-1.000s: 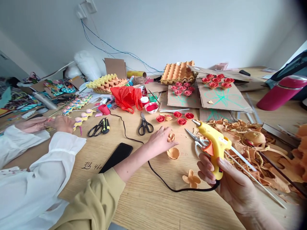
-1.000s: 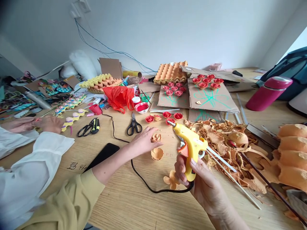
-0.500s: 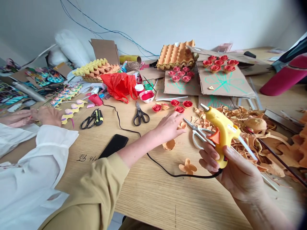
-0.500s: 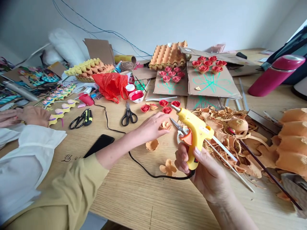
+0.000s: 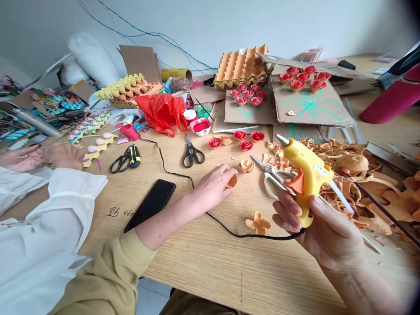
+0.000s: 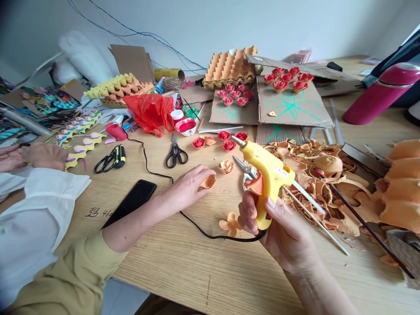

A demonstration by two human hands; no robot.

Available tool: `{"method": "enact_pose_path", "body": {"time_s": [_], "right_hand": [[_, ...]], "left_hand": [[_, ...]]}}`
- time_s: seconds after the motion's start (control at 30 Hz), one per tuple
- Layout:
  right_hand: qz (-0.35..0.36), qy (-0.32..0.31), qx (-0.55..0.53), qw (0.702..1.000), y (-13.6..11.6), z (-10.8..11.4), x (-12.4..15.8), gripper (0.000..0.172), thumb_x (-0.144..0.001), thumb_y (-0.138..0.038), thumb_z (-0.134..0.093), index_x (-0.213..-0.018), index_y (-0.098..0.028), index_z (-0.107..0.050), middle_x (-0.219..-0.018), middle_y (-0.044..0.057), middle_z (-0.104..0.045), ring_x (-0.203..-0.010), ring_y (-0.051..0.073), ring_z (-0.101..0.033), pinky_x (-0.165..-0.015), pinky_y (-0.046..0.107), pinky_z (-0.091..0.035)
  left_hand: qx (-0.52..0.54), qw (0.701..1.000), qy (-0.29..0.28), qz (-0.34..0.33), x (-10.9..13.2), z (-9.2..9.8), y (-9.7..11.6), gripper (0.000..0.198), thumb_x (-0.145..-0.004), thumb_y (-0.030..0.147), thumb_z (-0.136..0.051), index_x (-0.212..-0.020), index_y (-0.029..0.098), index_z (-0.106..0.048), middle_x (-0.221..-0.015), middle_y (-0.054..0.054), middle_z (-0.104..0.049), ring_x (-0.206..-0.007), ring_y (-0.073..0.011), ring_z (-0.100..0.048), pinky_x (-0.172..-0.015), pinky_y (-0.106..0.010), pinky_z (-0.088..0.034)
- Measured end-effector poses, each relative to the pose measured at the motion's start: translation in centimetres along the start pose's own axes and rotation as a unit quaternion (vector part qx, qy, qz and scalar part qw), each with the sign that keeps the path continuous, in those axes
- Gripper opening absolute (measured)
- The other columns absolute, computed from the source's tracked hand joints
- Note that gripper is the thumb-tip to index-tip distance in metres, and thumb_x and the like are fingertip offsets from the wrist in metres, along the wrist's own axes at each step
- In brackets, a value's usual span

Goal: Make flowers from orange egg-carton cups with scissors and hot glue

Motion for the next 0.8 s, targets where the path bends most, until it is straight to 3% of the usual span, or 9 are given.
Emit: {"method": "enact_pose_path", "body": {"time_s": [0.13,0.23,0.37,0.47,0.63,0.8], "right_hand": [[-0.002,-0.011,0.003,1.0,0.0,0.0,0.3,0.014,-0.09,-0.038,-0.067,-0.096,-0.025,-0.068,-0.074,0.001,-0.053,-0.059,0.014,-0.043,-0.056,0.031,-0.036],[-0.002,-0.022,0.011,1.0,0.0,-0.3,0.5,0.017,-0.09,-0.038,-0.067,-0.102,-0.026,-0.068,-0.074,0.0,-0.054,-0.057,0.013,-0.043,-0.055,0.031,-0.036],[-0.008,-0.04,0.031,0.999,0.2,-0.7,0.8,0.022,-0.09,-0.04,-0.067,-0.105,-0.024,-0.068,-0.073,0.0,-0.055,-0.054,0.012,-0.043,-0.053,0.031,-0.033],[-0.007,-0.044,0.04,0.998,0.4,-0.7,0.8,0.023,-0.091,-0.041,-0.066,-0.106,-0.024,-0.068,-0.073,0.0,-0.055,-0.054,0.012,-0.045,-0.054,0.032,-0.033],[-0.005,-0.03,0.042,0.999,0.6,-0.4,0.6,0.024,-0.09,-0.041,-0.066,-0.108,-0.025,-0.065,-0.074,0.001,-0.054,-0.056,0.014,-0.046,-0.052,0.031,-0.034],[0.006,-0.01,0.063,0.998,0.6,0.2,0.1,0.026,-0.09,-0.044,-0.065,-0.11,-0.027,-0.065,-0.074,0.001,-0.052,-0.056,0.015,-0.045,-0.053,0.031,-0.034]], "left_hand": [[-0.041,0.997,0.027,-0.061,0.6,1.1,2.5,0.041,-0.089,0.02,-0.07,-0.127,0.019,-0.055,-0.132,-0.012,-0.058,-0.121,-0.0307,-0.056,-0.101,-0.05,-0.049],[0.018,0.973,-0.06,-0.222,1.6,-0.1,5.7,0.034,-0.094,0.021,-0.064,-0.126,0.021,-0.056,-0.125,-0.009,-0.062,-0.116,-0.0251,-0.059,-0.101,-0.041,-0.049],[0.038,0.945,-0.133,-0.297,1.9,-2.4,6.9,0.031,-0.091,0.011,-0.064,-0.12,0.021,-0.058,-0.116,-0.008,-0.066,-0.108,-0.023,-0.061,-0.097,-0.035,-0.049],[0.044,0.945,-0.145,-0.292,1.8,-3.2,6.6,0.022,-0.092,0.015,-0.064,-0.113,0.017,-0.059,-0.108,-0.009,-0.066,-0.101,-0.0223,-0.062,-0.09,-0.033,-0.051],[0.024,0.968,-0.123,-0.217,1.5,-2.6,5.6,0.005,-0.093,0.012,-0.059,-0.097,0.015,-0.06,-0.097,-0.008,-0.063,-0.091,-0.0203,-0.063,-0.078,-0.029,-0.051],[-0.006,0.979,-0.113,-0.168,1.3,-2.1,5.1,0.018,-0.091,0.002,-0.05,-0.093,0.016,-0.061,-0.093,-0.006,-0.064,-0.086,-0.0183,-0.064,-0.075,-0.027,-0.052]]}}
Point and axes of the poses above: each hand's wrist, its own x-axis away from the middle knuckle, its own z-axis out of the back of the hand, y = z × x, the point moved 5 cm from there along -x, towards the middle knuckle
